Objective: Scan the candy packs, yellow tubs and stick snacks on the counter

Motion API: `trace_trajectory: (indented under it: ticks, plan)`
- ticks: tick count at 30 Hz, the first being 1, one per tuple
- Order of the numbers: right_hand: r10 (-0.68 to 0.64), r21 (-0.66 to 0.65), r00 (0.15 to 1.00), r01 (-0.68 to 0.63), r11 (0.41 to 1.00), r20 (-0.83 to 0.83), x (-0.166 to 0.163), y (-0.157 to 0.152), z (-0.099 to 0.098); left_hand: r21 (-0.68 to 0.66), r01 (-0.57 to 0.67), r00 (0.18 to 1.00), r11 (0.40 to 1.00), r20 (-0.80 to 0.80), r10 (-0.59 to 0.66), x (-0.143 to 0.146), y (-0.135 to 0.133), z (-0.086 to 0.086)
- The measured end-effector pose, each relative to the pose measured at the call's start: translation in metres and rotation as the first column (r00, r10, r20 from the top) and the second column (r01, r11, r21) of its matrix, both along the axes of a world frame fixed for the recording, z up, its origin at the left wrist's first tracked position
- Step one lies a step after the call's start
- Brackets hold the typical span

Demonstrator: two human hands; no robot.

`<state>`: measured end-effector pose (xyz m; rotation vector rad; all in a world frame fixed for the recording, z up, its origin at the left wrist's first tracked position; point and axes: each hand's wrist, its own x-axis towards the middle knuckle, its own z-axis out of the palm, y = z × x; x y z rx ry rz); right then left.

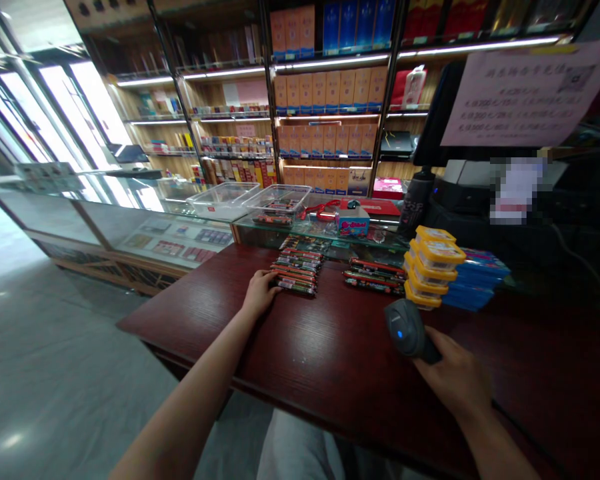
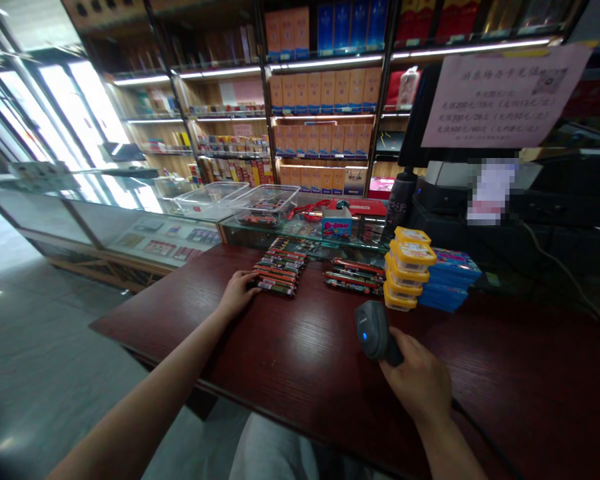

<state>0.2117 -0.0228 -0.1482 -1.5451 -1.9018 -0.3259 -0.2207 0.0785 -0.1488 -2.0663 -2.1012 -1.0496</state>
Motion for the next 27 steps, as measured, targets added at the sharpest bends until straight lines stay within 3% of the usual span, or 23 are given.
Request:
trace_trajectory:
  ticks: [11,16,21,27]
  plan:
    - [0.001,-0.006,1.000,-0.001,1.000,-0.030,0.000,-0.002,0.003,0.059,0.019,0.997,0.998,-0.080,-0.014,0.029,-0.013,0.014]
    - [0.045,0.031,0.999,-0.045,0.998,0.003,0.004,0.002,0.000,0.074,0.098,0.989,0.992,-0.118,-0.089,0.067,-0.010,0.019]
    - [0.031,0.037,0.999,-0.030,0.999,-0.015,0.002,0.001,0.002,0.066,0.256,0.959,0.964,-0.140,-0.245,0.112,-0.004,0.023]
    - [0.019,-0.003,0.999,-0.019,1.000,-0.031,-0.001,-0.001,0.007,0.035,0.359,0.925,0.932,-0.146,-0.351,0.164,0.024,0.021]
